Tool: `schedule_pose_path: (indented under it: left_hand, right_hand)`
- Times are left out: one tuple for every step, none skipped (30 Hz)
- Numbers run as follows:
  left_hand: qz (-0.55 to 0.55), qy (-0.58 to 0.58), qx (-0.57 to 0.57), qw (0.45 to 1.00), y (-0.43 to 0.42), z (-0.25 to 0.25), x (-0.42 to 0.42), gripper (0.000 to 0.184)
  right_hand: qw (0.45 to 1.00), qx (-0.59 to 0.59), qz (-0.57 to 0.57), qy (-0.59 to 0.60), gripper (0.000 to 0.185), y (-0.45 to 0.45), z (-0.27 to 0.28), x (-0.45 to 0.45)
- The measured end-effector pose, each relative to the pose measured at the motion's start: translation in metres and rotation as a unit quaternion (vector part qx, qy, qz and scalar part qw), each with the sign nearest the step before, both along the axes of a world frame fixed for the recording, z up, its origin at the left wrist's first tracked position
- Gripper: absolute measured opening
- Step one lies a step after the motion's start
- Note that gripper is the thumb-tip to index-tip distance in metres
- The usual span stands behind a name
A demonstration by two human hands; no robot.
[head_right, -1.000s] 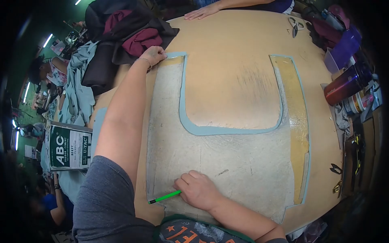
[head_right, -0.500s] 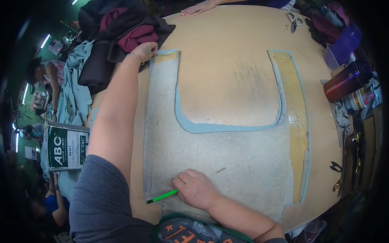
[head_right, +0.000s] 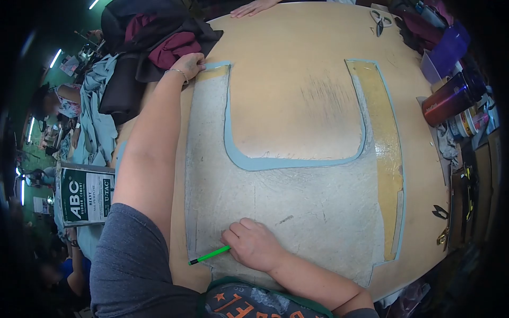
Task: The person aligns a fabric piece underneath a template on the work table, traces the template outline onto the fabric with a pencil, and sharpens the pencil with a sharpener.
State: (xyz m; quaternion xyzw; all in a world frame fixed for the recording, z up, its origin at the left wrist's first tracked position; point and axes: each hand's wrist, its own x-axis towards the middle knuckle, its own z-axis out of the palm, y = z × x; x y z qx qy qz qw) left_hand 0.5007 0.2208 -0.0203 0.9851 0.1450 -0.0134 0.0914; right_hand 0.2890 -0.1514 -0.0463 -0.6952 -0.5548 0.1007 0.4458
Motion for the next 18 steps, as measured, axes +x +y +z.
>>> schedule_pose_path:
  left_hand:
    - [0.010, -0.013, -0.001, 1.000, -0.003, 0.000, -0.001, 0.015]
    - [0.021, -0.026, -0.002, 0.999, -0.005, 0.001, -0.003, 0.016]
    - [0.019, -0.073, 0.009, 0.997, -0.007, -0.001, -0.007, 0.016]
    - [0.018, -0.119, 0.020, 0.993, -0.010, -0.004, -0.013, 0.017]
    - [0.016, -0.166, 0.032, 0.986, -0.012, -0.006, -0.019, 0.018]
    - [0.024, -0.190, 0.009, 0.981, -0.018, -0.004, -0.028, 0.019]
    - [0.031, -0.214, -0.014, 0.976, -0.025, -0.001, -0.039, 0.019]
    - [0.038, -0.238, -0.036, 0.970, -0.033, 0.001, -0.050, 0.020]
    - [0.040, -0.244, -0.024, 0.969, -0.037, 0.001, -0.060, 0.020]
    - [0.042, -0.250, -0.012, 0.967, -0.038, -0.004, -0.071, 0.021]
    - [0.045, -0.255, 0.000, 0.966, -0.039, -0.010, -0.082, 0.023]
    - [0.064, -0.264, -0.027, 0.962, -0.047, -0.014, -0.092, 0.024]
    - [0.086, -0.273, -0.055, 0.957, -0.057, -0.020, -0.101, 0.026]
    - [0.060, -0.255, -0.011, 0.965, -0.064, -0.024, -0.107, 0.027]
    - [0.036, -0.237, 0.031, 0.970, -0.073, -0.026, -0.111, 0.029]
    - [0.064, -0.208, 0.039, 0.975, -0.090, -0.029, -0.112, 0.031]
    - [0.092, -0.179, 0.044, 0.978, -0.105, -0.031, -0.112, 0.034]
    - [0.111, -0.188, 0.037, 0.975, -0.114, -0.032, -0.114, 0.035]
  right_hand:
    - [1.000, 0.000, 0.000, -0.002, 0.013, 0.000, 0.000, 0.000]
    - [1.000, 0.001, 0.000, -0.005, 0.013, 0.000, 0.000, 0.000]
    - [1.000, -0.002, 0.001, -0.001, 0.013, 0.000, 0.001, 0.000]
    - [1.000, -0.004, 0.002, 0.004, 0.013, -0.001, 0.001, 0.000]
    - [1.000, -0.007, 0.004, 0.007, 0.014, -0.001, 0.001, 0.000]
    - [1.000, 0.002, 0.001, 0.012, 0.013, -0.001, 0.001, -0.001]
    - [1.000, 0.012, -0.003, 0.017, 0.013, 0.000, 0.000, -0.001]
    - [0.999, 0.022, -0.007, 0.022, 0.012, -0.001, -0.001, -0.001]
    - [0.998, 0.041, -0.015, 0.033, 0.011, 0.000, -0.001, 0.001]
    - [0.997, 0.060, -0.024, 0.046, 0.010, 0.000, -0.001, 0.002]
    - [0.995, 0.079, -0.031, 0.059, 0.010, 0.000, 0.000, 0.001]
    - [0.990, 0.085, -0.056, 0.101, 0.008, 0.000, 0.002, 0.001]
    - [0.983, 0.088, -0.077, 0.142, 0.006, -0.001, 0.005, 0.001]
    - [0.975, 0.091, -0.095, 0.182, 0.005, -0.002, 0.007, 0.002]
    - [0.958, 0.107, -0.112, 0.241, 0.004, -0.003, 0.005, 0.001]
    - [0.938, 0.121, -0.128, 0.299, 0.004, -0.003, -0.001, 0.000]
    - [0.914, 0.132, -0.145, 0.355, 0.003, -0.005, -0.004, 0.000]
    - [0.897, 0.141, -0.152, 0.391, 0.003, -0.006, -0.002, 0.000]
